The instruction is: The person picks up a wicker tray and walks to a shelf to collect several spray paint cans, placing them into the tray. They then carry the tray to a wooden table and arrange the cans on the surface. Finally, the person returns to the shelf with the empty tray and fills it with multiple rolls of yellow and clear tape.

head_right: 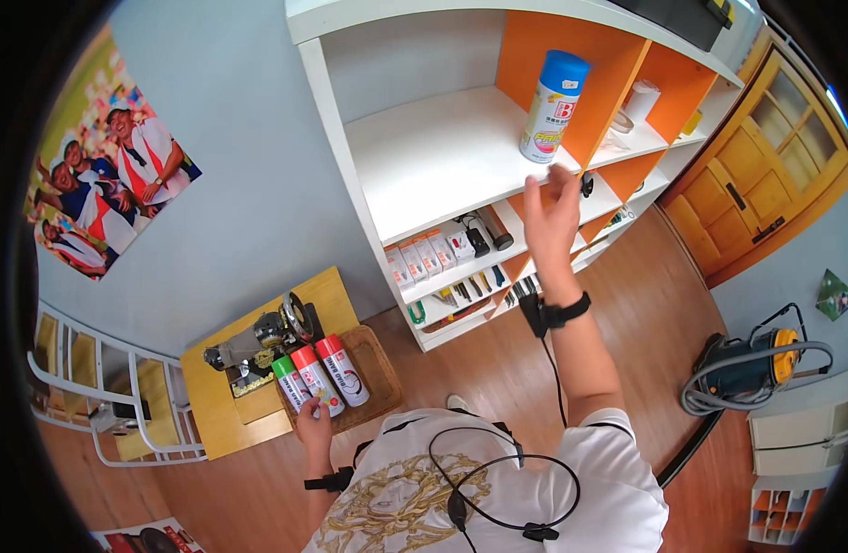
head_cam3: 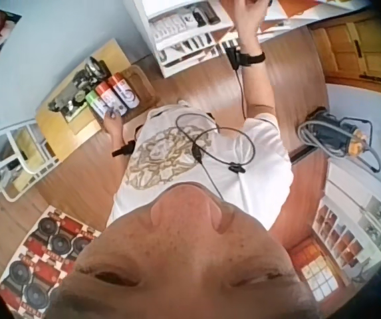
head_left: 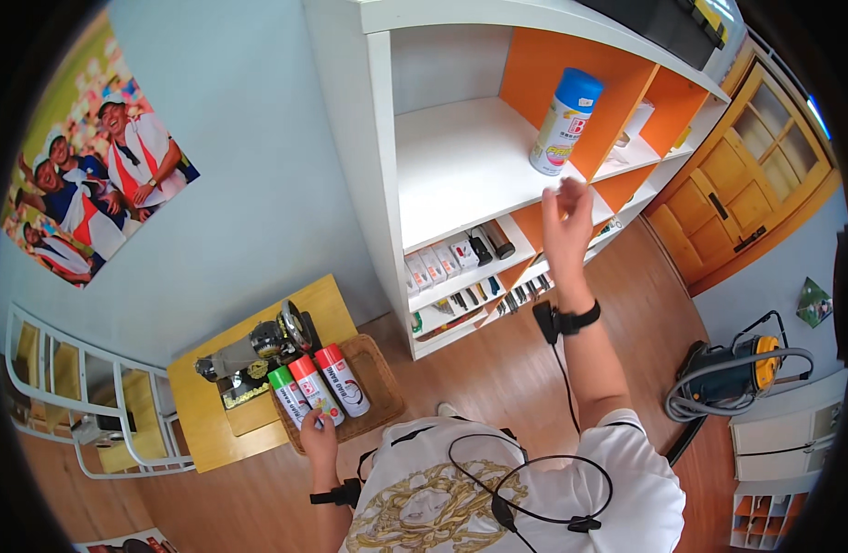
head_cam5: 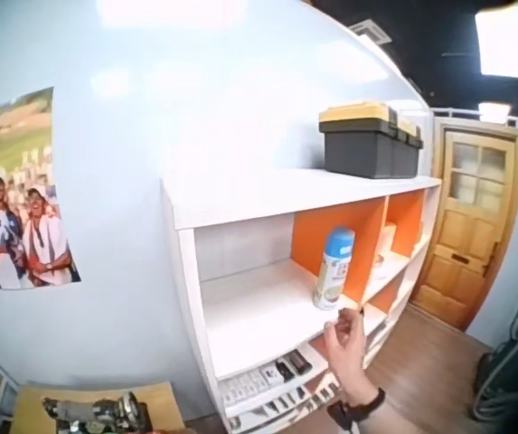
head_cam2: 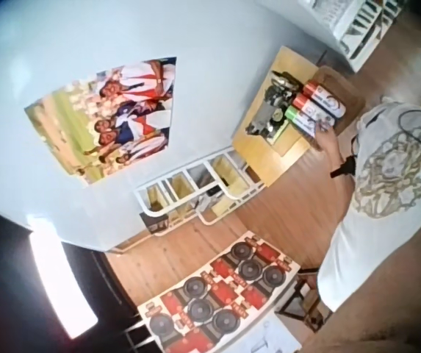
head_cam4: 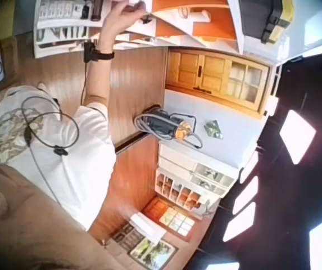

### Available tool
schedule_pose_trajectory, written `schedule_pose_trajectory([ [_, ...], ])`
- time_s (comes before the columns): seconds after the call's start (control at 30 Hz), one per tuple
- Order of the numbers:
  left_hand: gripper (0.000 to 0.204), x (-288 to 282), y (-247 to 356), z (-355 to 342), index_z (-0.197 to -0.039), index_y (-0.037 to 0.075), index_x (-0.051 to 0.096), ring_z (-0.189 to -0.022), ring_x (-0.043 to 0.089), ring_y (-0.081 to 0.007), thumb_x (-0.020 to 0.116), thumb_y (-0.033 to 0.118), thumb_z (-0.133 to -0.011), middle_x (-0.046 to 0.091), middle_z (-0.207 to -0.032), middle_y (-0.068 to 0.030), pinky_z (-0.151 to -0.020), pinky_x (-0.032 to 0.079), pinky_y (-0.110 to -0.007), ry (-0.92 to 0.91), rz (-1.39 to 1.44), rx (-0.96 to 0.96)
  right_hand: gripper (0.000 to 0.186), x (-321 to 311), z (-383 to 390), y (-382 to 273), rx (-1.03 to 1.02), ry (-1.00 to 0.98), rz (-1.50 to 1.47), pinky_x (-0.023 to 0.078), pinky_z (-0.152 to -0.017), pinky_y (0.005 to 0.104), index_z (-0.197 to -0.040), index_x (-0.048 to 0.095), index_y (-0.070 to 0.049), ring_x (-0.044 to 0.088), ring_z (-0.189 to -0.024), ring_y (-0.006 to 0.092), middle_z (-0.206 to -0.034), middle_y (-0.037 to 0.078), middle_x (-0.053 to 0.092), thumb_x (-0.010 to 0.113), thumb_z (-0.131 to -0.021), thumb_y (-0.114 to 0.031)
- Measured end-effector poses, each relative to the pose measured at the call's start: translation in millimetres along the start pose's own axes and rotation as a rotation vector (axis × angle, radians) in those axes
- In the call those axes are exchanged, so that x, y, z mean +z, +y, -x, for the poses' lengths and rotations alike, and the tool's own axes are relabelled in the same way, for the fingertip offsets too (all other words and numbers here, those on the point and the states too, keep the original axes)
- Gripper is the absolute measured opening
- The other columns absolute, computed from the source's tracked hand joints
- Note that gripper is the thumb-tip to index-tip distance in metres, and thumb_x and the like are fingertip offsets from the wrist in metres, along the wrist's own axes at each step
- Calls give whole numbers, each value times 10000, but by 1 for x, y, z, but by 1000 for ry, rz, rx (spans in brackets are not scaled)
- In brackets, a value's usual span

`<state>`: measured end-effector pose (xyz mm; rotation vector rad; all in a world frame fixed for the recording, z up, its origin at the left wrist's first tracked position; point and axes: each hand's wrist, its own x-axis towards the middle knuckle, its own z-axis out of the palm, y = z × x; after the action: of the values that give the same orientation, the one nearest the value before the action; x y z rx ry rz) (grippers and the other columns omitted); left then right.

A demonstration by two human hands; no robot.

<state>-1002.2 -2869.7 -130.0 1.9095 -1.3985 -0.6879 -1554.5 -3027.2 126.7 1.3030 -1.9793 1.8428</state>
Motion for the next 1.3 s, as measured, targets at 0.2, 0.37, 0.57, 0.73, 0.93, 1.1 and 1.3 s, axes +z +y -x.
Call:
schedule_pose_trajectory([
  [0.2,321,4,12,3,-1206,-56,742,-1034,754,-330,744,142,-954,771,-1113,-241,-910,587,-409,36,3,-13,762,27,-93,22,-173,29,246,525,-1073,426,-1413,481,133,666,-1240,384,-1335,287,650,855,-952,-344],
  [0.37,325,-9,29,16,-1215,-35,745,-1071,755,-354,744,163,-957,772,-1142,-238,-922,584,-419,32,17,-114,667,29,-147,67,-25,-100,140,588,-962,457,-1289,619,48,757,-1107,367,-1202,237,756,888,-892,-415],
  [0.57,327,-29,-19,41,-1217,-39,741,-1118,743,-365,756,174,-968,768,-1206,-227,-977,584,-434,117,-21,-197,574,23,-103,8,-56,-40,9,615,-877,386,-1215,684,75,767,-995,227,-1143,166,787,904,-898,-351],
  [0.73,341,-39,-37,51,-1244,-33,733,-1066,759,-327,750,188,-985,775,-1190,-216,-889,615,-405,131,4,-251,609,-15,-11,-26,10,31,-218,644,-845,338,-1397,538,68,721,-1113,239,-1264,206,711,865,-962,-205],
  [0.93,342,-54,-48,37,-1254,-33,728,-1012,759,-298,743,178,-985,783,-1137,-203,-861,606,-392,95,-20,-245,794,-47,151,-39,-182,-166,-413,560,-1110,479,-1585,353,80,632,-1344,334,-1530,248,560,803,-986,-183],
  [1.1,335,-65,-61,19,-1254,-25,732,-970,756,-292,741,169,-980,784,-1109,-191,-854,597,-387,100,-22,-188,803,-27,263,-45,46,-654,-364,582,-1027,432,-1487,474,32,663,-1260,296,-1417,186,612,926,-869,-209],
  [1.3,322,-75,-66,2,-1240,-19,741,-1030,761,-303,745,166,-976,784,-1130,-188,-870,604,-385,83,-25,-175,689,69,337,-48,248,-953,-178,620,-877,443,-1305,583,33,776,-1028,348,-1152,241,755,952,-830,-303],
])
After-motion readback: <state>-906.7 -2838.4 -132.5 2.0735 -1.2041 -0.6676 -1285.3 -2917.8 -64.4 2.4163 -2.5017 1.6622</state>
